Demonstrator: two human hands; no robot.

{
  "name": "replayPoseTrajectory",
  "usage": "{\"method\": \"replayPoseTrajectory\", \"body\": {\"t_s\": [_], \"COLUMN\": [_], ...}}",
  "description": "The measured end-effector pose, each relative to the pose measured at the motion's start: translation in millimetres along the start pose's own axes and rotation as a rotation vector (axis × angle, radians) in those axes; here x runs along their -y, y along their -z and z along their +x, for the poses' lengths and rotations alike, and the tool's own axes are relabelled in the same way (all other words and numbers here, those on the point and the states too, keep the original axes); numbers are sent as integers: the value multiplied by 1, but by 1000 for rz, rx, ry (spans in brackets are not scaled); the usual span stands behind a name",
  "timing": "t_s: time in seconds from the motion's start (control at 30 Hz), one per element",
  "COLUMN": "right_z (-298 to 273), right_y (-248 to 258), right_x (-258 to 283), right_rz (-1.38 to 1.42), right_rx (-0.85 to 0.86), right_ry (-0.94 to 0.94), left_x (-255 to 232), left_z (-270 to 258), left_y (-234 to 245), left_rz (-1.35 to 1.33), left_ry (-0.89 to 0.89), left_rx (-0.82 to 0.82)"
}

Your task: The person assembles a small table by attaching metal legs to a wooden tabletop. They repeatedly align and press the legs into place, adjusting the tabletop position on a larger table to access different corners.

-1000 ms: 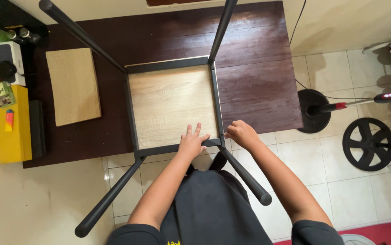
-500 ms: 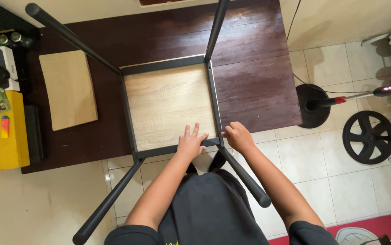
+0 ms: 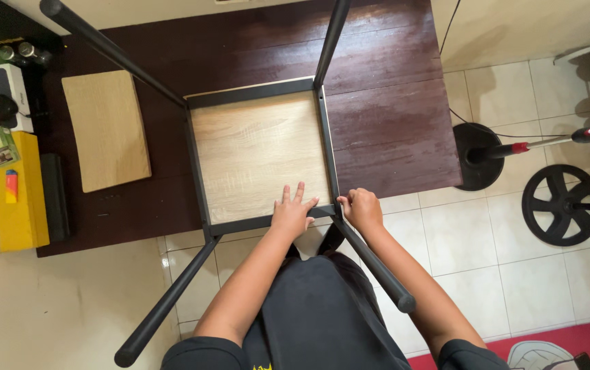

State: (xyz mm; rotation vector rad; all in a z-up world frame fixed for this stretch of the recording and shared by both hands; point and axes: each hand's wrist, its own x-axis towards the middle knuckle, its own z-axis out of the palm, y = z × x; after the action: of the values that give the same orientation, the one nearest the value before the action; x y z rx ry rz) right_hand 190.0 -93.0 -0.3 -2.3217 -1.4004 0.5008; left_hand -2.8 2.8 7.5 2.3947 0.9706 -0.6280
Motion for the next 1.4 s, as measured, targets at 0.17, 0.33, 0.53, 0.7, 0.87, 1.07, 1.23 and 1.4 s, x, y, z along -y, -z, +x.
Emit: {"method": "replayPoseTrajectory", "body": {"t_s": [0.17,0.33,0.53,0.7,0.87,1.07,1.23,1.4], "right_z": [-6,-6,0,8,23,38,45,51], "right_y": [-4,-2,13,25,39,43,40,41], "right_x": [6,5,-3,-4,-12,-19,-17,-17], "right_rz": [20,-21,-80,-159,-118,-43,-30,-133], "right_rx": [-8,31,92,115,214,239,329,315], "right_ry": [-114,-61,286,459,516,602,634,779], "left_x": [2,2,9,8,4,-1,-6,-8], "left_z": [1,-1,7,9,6,6,3,2], "left_y": [-10,-15,-13,-10,-7,-7,-9,-10], "left_rz": [-4,25,14,-12,-47,-108,-132,-175], "left_ry": [-4,-24,-65,-22,16,67,99,123], "left_rx": [-35,-59,-65,-21,-20,-55,-97,-109]}}
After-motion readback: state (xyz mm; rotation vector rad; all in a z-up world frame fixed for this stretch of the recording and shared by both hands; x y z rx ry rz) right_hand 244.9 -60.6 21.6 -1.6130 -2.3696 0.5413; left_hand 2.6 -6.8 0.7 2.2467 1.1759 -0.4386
